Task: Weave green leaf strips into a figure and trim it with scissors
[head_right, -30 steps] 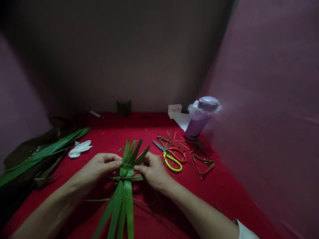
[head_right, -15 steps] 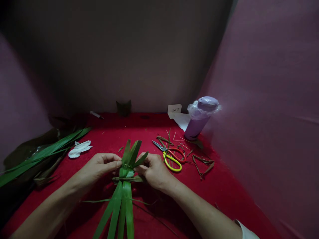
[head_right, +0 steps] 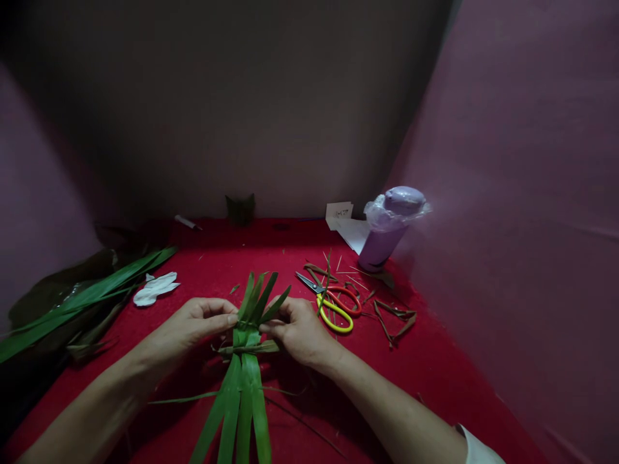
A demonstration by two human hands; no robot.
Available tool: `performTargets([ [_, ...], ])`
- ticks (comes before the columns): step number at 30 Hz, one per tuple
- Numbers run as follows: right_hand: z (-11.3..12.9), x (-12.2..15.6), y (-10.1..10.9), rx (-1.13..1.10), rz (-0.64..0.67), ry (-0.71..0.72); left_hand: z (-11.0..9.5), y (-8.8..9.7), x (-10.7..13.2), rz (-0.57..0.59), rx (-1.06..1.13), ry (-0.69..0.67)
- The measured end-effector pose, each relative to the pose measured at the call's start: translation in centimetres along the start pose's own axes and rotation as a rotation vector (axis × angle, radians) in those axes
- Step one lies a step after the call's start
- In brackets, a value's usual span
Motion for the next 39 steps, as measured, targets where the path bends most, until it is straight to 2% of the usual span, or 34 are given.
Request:
performTargets([
  [5, -0.4, -0.1, -0.1, -0.074, 0.019, 0.0, -0.1, 0.0, 0.0, -0.026, 0.015, -0.009],
  [10, -1.0, -0.2, -0.1, -0.128, -0.005, 0.009, -0.2, -0.2, -0.1, -0.055, 0.035, -0.03],
  [17, -1.3, -0.2, -0.3, -0.134, -0.076, 0.047, 0.1, -0.5, -0.2, -0.075, 0.172, -0.041],
  [24, -1.2, -0.2, -0.6, -0.189, -0.1, 0.08, 0.3, -0.3, -0.4, -0.079, 0.186, -0.051],
  [27, -1.4, -0.2, -0.6, -0.154, -0.132, 0.079, 0.5, -0.5, -0.4, -0.091, 0.206, -0.043],
  [30, -1.7, -0.3, -0.4, -0.086, -0.168, 0.073, 0.5, -0.6, -0.5, -0.156, 0.21, -0.043],
  [35, -1.6, -0.2, -0.3, 0.097, -0.145, -0.046, 0.3, -0.1, -0.6, -0.217, 0.208, -0.057],
  [39, -1.2, 0.0, -0.1, 0.159, -0.13, -0.056, 0.4, 0.3, -0.6, -0.229, 0.219, -0.072],
])
Point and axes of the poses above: each hand's wrist, its own x-axis away from the middle knuckle, its own y-axis out of the back of the hand, z = x × y, the point moved 2 cm from there along -x, towards the middle knuckle, and after that the axes turned 6 degrees about x, right-handed, at the moved point
